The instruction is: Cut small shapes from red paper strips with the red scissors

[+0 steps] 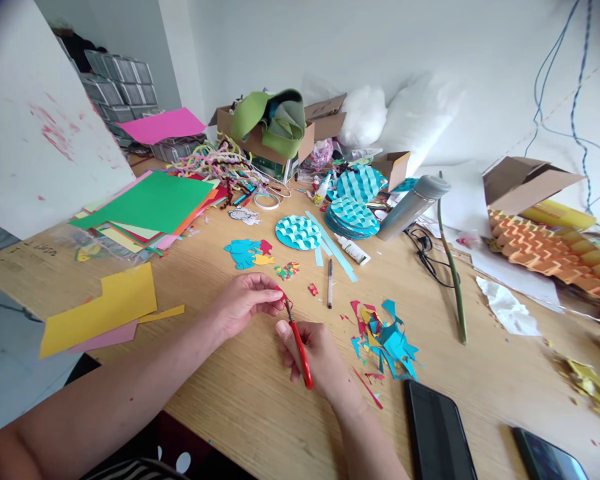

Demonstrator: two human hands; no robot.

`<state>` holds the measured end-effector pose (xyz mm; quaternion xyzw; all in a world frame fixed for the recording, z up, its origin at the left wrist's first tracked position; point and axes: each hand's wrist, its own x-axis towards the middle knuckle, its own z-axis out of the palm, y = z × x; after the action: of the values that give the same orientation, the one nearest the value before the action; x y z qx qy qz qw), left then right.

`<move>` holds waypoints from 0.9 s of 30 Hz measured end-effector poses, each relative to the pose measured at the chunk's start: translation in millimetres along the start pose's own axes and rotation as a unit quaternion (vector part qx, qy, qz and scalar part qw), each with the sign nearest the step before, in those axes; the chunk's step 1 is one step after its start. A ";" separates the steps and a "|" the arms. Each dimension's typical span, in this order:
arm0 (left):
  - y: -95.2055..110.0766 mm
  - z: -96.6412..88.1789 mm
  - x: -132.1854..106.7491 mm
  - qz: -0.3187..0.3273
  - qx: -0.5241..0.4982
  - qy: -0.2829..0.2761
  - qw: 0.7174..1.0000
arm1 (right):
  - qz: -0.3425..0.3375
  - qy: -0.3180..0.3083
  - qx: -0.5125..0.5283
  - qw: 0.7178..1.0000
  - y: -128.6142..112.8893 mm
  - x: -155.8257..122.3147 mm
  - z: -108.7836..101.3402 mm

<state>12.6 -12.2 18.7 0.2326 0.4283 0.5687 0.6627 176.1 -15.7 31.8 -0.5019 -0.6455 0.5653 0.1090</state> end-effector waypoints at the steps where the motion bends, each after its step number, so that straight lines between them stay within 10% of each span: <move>1: -0.1 0.1 -0.1 -0.004 0.002 -0.002 1.000 | 0.001 0.002 0.003 1.000 0.3 0.1 0.0; 27: -3.7 -2.1 0.2 -0.027 0.021 -0.037 0.999 | -0.023 0.003 0.027 0.999 4.5 1.4 1.7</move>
<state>12.9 -13.3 14.6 0.2553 0.4217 0.5324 0.6881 176.6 -16.3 26.9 -0.4857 -0.6410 0.5783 0.1373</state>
